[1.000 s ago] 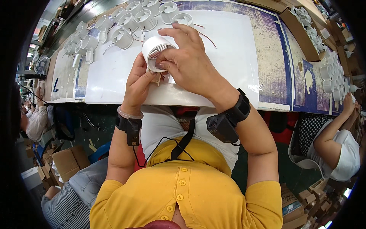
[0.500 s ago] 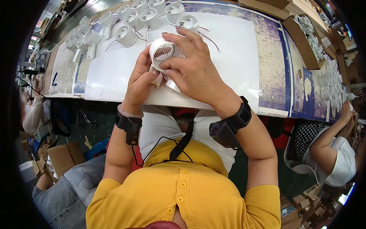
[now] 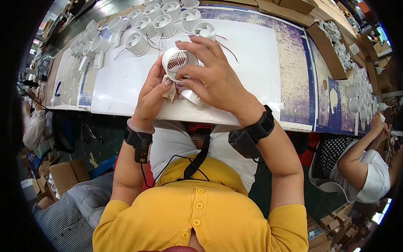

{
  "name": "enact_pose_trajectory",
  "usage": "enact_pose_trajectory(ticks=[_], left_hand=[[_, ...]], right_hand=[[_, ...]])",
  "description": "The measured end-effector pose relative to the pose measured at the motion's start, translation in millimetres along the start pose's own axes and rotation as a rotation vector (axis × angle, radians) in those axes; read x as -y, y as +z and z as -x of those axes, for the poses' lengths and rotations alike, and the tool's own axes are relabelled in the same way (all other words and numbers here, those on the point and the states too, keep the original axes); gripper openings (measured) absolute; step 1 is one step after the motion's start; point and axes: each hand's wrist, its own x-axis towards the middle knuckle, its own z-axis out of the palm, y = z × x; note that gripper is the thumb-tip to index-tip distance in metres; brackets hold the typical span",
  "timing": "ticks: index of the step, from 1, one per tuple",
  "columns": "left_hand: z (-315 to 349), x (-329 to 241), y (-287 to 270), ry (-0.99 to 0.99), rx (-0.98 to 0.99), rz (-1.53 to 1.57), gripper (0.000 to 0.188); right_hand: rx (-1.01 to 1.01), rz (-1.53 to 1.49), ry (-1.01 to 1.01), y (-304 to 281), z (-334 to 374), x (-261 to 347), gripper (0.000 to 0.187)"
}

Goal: Assembling small white plastic components by threading wires and connecting pieces.

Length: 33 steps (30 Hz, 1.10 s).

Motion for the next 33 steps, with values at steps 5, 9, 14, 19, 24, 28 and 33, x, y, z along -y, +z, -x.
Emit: enact_pose_trajectory(ticks=[5, 9, 14, 19, 24, 28, 33], left_hand=[[-0.8, -2.5, 3.2, 0.002, -0.008, -0.01, 0.064], [-1.5, -1.5, 2.8, 0.001, -0.021, -0.036, 0.064], [-0.7, -2.0, -0.7, -0.011, -0.011, 0.009, 0.065], [-1.0, -2.7, 3.9, 0.001, -0.046, -0.044, 0.065], [-2.5, 0.9, 1.3, 0.065, -0.027, -0.083, 0.064], [-2.7, 0.6, 2.3, 0.097, -0.048, -0.137, 0.064], [-1.0, -2.6, 3.4, 0.072, -0.091, 0.027, 0.067]], right_hand=[[0.015, -0.049, 0.02, 3.8, -2.1, -4.9, 0.016], [0.016, -0.07, 0.01, 3.4, -1.3, -8.6, 0.016], [0.051, -0.108, 0.013, 4.7, -4.6, -8.0, 0.016], [0.057, -0.141, 0.076, 3.9, -3.0, -9.4, 0.017], [0.037, -0.062, 0.036, 4.0, -1.7, -12.5, 0.016], [0.024, -0.068, 0.048, 2.9, -0.9, -12.0, 0.023], [0.029, -0.391, 0.32, -8.6, 5.3, -16.5, 0.038]])
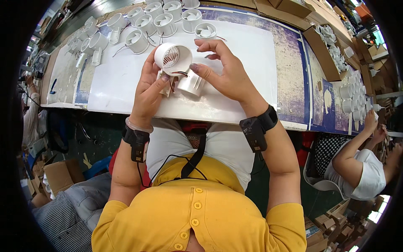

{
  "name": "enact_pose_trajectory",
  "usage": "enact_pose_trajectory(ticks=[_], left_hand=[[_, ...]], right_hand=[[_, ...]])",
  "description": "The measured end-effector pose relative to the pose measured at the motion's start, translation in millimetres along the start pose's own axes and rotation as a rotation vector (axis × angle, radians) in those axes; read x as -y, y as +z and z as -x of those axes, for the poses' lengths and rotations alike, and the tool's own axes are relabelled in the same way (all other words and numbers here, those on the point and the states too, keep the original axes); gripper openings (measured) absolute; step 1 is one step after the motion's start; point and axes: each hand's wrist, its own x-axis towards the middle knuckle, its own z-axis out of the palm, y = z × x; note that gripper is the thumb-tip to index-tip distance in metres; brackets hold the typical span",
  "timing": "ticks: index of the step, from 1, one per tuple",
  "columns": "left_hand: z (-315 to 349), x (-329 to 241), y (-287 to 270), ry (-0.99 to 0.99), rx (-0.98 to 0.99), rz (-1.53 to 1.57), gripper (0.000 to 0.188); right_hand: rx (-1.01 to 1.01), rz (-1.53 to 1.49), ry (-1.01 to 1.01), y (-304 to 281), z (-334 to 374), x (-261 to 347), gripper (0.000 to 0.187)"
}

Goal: Assembling small white plastic components by threading wires and connecting pieces.

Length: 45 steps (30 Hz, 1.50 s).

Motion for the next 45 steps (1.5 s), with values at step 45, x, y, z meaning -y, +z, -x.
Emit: enact_pose_trajectory(ticks=[45], left_hand=[[4.1, 4.4, 26.1, 0.129, -0.117, -0.838, 0.038]], right_hand=[[0.114, 0.289, -0.325, -21.6, -11.0, 9.2, 0.045]])
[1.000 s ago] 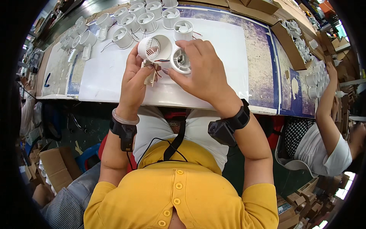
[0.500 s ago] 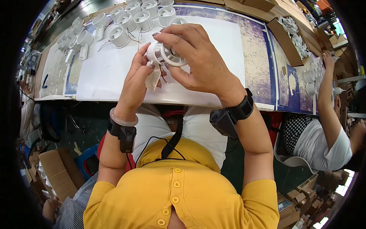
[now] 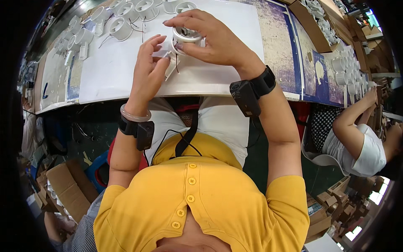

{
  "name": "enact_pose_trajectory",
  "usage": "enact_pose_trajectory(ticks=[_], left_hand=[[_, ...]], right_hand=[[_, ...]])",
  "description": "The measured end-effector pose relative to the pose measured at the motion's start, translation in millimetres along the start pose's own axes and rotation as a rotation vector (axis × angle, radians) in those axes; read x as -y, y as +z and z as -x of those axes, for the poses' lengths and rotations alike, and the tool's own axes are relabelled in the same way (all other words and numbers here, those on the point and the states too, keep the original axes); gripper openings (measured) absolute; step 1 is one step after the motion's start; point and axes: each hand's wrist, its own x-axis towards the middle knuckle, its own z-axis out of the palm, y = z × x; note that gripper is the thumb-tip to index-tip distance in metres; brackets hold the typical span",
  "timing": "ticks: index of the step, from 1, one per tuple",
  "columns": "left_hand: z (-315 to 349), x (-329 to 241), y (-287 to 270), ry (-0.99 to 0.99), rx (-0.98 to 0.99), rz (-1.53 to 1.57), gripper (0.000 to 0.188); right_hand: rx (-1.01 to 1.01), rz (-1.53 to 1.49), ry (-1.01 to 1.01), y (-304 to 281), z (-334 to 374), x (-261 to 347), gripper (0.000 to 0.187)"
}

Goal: Assembling small white plastic components by threading wires and connecting pieces.

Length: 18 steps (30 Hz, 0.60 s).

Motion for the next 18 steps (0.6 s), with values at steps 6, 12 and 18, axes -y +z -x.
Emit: enact_pose_trajectory(ticks=[6, 12, 18], left_hand=[[8.8, -13.5, 1.6, 0.286, -0.207, -0.549, 0.024], [4.7, 4.0, 9.5, 0.2, -0.237, -0.414, 0.012], [0.4, 7.2, 6.8, 0.175, -0.209, -0.376, 0.009]], right_hand=[[0.012, 0.026, 0.036, 2.4, -5.1, 3.5, 0.041], [-0.078, -0.099, -0.417, 10.1, -19.6, -13.2, 0.043], [-0.091, -0.112, -0.423, 14.3, -20.6, -18.8, 0.042]])
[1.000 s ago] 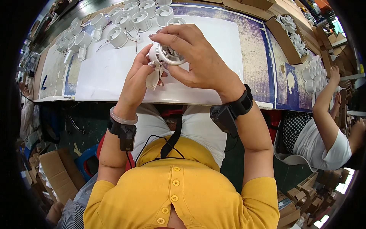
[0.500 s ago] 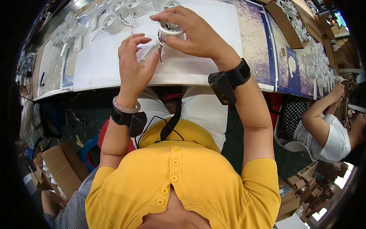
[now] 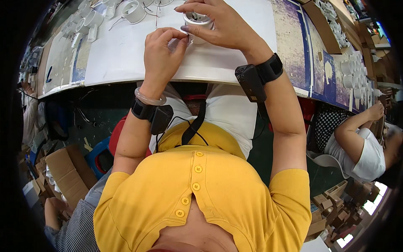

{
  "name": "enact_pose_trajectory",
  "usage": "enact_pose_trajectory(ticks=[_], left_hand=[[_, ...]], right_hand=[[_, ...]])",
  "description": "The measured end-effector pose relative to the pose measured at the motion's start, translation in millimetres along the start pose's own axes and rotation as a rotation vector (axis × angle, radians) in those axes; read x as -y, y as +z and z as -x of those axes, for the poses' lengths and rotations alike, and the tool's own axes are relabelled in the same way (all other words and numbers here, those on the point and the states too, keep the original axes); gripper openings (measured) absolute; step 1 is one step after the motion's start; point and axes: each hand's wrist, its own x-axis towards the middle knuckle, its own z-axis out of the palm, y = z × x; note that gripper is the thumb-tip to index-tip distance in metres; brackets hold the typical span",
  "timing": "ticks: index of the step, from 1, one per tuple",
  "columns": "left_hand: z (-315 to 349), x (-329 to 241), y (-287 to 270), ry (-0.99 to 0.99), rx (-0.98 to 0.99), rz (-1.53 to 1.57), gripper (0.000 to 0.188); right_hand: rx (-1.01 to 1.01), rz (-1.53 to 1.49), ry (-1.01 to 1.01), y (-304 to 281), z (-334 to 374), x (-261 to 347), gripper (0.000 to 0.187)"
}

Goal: Assembling small white plastic components by threading wires and connecting pieces.

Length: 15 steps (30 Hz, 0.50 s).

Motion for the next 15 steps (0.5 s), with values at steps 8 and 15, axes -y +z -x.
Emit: enact_pose_trajectory(ticks=[8, 15], left_hand=[[-3.4, -2.8, -10.0, 0.233, 0.034, -0.156, 0.005], [-1.1, -3.6, -13.0, 0.139, 0.126, -0.044, 0.007]], right_hand=[[0.233, 0.018, 0.416, -13.6, -2.7, 19.5, 0.041], [0.291, 0.126, 0.438, -8.7, 10.8, 14.3, 0.04]])
